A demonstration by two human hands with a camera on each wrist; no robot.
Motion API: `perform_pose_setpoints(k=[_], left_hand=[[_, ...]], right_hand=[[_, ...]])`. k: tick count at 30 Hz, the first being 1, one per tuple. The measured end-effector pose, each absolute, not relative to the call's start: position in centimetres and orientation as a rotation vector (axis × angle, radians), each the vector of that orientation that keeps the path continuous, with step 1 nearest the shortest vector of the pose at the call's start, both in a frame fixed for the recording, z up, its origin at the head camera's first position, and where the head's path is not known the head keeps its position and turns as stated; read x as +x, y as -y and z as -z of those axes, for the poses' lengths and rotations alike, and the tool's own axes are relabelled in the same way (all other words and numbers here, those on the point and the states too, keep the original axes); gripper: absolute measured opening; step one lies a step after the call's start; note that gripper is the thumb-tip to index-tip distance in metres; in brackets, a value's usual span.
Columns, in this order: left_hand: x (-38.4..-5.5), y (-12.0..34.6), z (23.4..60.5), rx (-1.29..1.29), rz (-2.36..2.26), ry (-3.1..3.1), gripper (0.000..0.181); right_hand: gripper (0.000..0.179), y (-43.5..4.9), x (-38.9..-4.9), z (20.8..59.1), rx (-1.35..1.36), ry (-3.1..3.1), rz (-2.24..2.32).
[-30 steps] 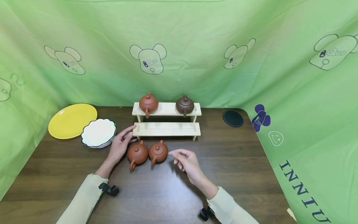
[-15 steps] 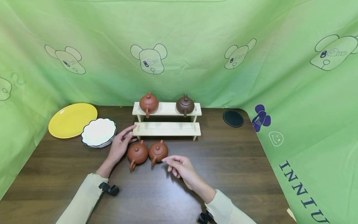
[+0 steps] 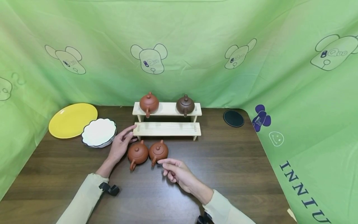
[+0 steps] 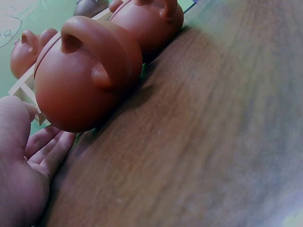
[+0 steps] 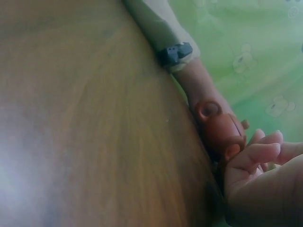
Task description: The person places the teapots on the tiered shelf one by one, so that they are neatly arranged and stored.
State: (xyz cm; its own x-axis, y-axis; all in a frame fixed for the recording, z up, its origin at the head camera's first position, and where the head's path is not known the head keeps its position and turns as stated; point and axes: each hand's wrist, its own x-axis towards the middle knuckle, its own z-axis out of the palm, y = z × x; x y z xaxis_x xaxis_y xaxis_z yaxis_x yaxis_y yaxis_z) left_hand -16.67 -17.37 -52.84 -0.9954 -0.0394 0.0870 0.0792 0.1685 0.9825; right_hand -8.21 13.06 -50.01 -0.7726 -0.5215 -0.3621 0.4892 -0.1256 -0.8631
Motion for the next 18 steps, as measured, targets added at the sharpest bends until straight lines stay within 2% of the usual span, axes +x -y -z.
perform_pose_setpoints(k=[12, 18], left_hand=[[-16.7, 17.4, 52.9, -0.047, 1.965, 2.327, 0.039], [-16.7, 17.4, 52.8, -0.041, 1.973, 2.33, 0.039]], right_hand=[[0.037, -11.8, -7.7, 50.5, 0.045, -1.388, 1.968], [0.03, -11.2, -7.5, 50.5, 0.112, -1.319, 2.016]])
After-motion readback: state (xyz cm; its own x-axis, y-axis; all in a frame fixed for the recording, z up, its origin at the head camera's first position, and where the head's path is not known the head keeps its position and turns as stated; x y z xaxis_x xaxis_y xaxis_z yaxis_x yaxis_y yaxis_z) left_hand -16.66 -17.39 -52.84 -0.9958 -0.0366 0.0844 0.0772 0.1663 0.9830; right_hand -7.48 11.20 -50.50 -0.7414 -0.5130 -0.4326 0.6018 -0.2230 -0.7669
